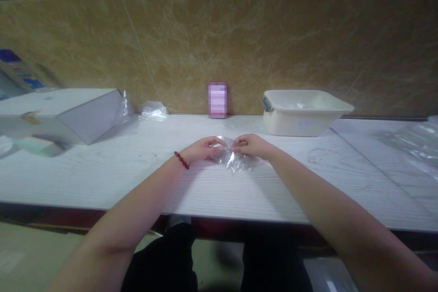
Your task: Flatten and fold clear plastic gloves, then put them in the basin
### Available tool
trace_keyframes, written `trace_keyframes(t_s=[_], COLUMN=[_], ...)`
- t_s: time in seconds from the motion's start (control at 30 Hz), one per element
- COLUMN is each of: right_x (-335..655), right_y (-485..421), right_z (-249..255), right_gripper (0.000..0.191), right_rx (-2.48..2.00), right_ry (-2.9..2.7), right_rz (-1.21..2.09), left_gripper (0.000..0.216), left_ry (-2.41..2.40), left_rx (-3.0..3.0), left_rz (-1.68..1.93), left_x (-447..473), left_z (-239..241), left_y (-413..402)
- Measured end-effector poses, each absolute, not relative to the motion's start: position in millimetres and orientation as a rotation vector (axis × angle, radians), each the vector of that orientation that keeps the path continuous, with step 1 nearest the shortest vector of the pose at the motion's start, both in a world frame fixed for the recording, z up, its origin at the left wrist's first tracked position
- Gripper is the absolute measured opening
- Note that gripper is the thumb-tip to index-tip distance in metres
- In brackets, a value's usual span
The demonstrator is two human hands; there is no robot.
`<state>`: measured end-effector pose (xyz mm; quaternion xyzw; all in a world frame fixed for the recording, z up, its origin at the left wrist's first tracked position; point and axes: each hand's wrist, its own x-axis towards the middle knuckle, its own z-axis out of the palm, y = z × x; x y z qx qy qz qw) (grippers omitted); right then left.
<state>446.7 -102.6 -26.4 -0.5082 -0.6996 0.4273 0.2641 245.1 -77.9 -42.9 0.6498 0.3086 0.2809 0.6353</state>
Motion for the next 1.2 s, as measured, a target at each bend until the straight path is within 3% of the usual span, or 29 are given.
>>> trace_keyframes(t_s=[0.53, 0.77, 1.03, 1.2], right_x=[443.7, 439.0, 439.0, 439.8], right_y=[-106.2, -107.8, -106.9, -105.4], right_z=[-28.0, -29.2, -28.7, -31.6], right_gripper=[0.027, 0.025, 0.026, 0.025], right_rx=[-1.257, -1.350, -1.371, -1.340], right_ry=[-1.814, -1.936, -1.898, -1.838], right_rz=[1.548, 1.368, 1.264, 1.308], left_gripper=[0.030, 0.033, 0.051, 0.037], left_ry=[0.763, 0.762, 0.676, 0.718], left_rx=[1.576, 1.588, 1.521, 1.509], left_rz=[0.683, 0.576, 0.675, 0.758], left_x=[244.8, 247.1, 245.3, 245.1], left_z=[-47.9, -40.9, -41.7, -47.1], left_y=[-73.1, -80.6, -79.1, -74.1])
